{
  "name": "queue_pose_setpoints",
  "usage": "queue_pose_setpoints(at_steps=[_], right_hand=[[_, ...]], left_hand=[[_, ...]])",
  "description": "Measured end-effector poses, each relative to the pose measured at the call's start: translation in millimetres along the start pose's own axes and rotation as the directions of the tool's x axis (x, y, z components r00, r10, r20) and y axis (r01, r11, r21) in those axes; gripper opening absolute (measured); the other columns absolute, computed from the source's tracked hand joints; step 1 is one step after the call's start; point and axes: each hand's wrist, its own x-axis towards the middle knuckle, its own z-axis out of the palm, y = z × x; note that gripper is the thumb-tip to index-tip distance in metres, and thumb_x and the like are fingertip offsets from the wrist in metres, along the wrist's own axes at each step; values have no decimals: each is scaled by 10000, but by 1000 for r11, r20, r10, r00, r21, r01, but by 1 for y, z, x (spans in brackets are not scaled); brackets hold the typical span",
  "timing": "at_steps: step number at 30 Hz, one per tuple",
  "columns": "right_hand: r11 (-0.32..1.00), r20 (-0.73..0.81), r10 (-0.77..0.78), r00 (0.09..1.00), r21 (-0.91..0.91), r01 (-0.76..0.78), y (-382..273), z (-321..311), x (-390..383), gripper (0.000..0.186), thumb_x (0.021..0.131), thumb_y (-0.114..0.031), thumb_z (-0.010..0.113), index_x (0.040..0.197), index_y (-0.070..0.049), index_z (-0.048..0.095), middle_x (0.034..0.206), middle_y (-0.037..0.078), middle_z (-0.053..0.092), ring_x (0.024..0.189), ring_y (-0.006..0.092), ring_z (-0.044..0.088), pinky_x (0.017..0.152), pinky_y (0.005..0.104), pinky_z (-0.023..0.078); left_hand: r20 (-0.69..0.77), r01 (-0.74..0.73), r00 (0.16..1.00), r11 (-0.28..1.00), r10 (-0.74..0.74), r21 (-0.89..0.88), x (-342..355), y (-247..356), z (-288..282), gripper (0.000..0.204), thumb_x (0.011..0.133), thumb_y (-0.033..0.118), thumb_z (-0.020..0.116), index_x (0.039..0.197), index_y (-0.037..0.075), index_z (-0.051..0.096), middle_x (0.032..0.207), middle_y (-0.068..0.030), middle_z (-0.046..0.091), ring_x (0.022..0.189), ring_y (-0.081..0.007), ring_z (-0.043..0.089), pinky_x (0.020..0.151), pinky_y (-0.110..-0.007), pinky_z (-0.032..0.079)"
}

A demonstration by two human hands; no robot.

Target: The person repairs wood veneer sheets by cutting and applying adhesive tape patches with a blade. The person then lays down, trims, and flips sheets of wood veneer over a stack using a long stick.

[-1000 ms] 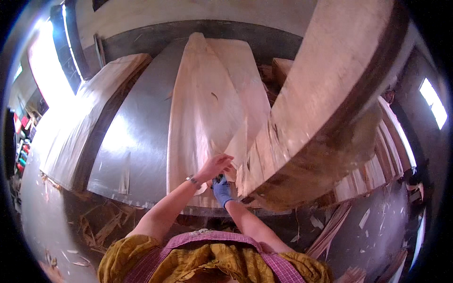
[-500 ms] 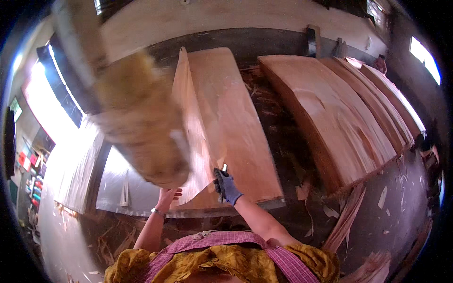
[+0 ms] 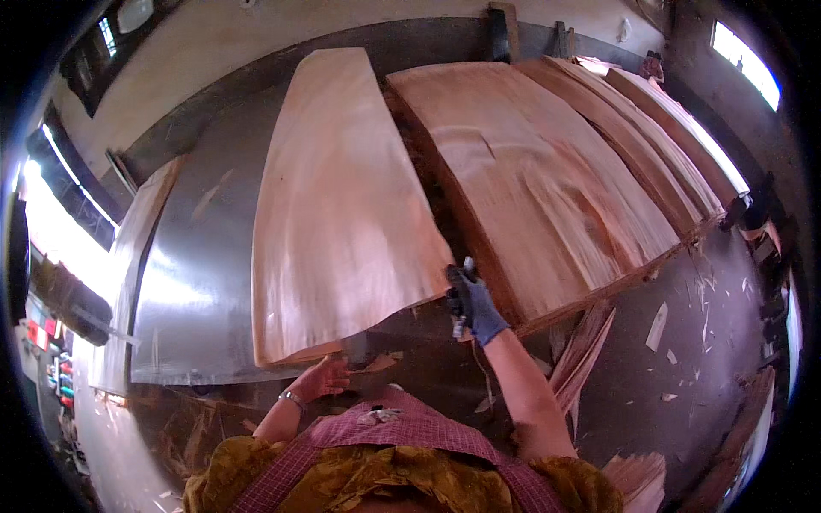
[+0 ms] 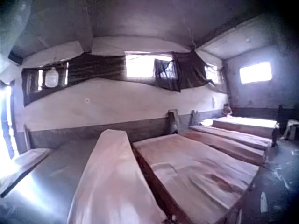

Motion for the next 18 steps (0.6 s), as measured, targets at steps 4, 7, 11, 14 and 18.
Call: queue_pose_setpoints(at_steps=[4,7,11,14,18], right_hand=[[990,-88,-119,989,-82,112,-64,-148,32,233,897,-371,684,970,-184,566,548,-56,463,381,58,407,345,227,308],[983,-205,-95,974,-173,59,-120,-233,49,249,891,-379,688,983,-181,568,543,-57,461,380,59,405,347,228,304],[959,-273,-143,951,-275,65,-194,-352,80,256,872,-385,707,961,-184,576,547,-43,477,379,68,416,351,233,312],[942,-364,-154,919,-334,25,-247,-403,81,249,871,-381,710,996,-186,618,562,-29,510,380,80,437,354,239,325],[924,-334,-207,920,-377,71,-302,-511,137,286,865,-381,723,1054,-180,646,579,-22,531,384,78,449,353,247,330]], left_hand=[[30,-42,998,908,60,-417,54,-24,64,773,910,640,482,1379,34,380,1393,-165,476,1281,-329,464,1036,-559,390],[-109,-227,973,738,205,-635,115,-51,75,891,809,734,546,1345,42,382,1381,-157,457,1247,-351,455,1022,-652,345],[-613,-723,691,349,384,-596,212,-39,116,762,784,704,618,1283,140,505,1311,-99,534,1167,-325,504,1024,-614,361],[-706,-754,640,428,305,-498,284,-22,140,601,852,613,609,1236,152,565,1264,-66,574,1140,-293,534,980,-552,420],[-810,-715,560,598,177,-363,359,-8,177,405,923,446,614,1150,110,617,1127,-40,643,1018,-252,616,828,-452,525]])
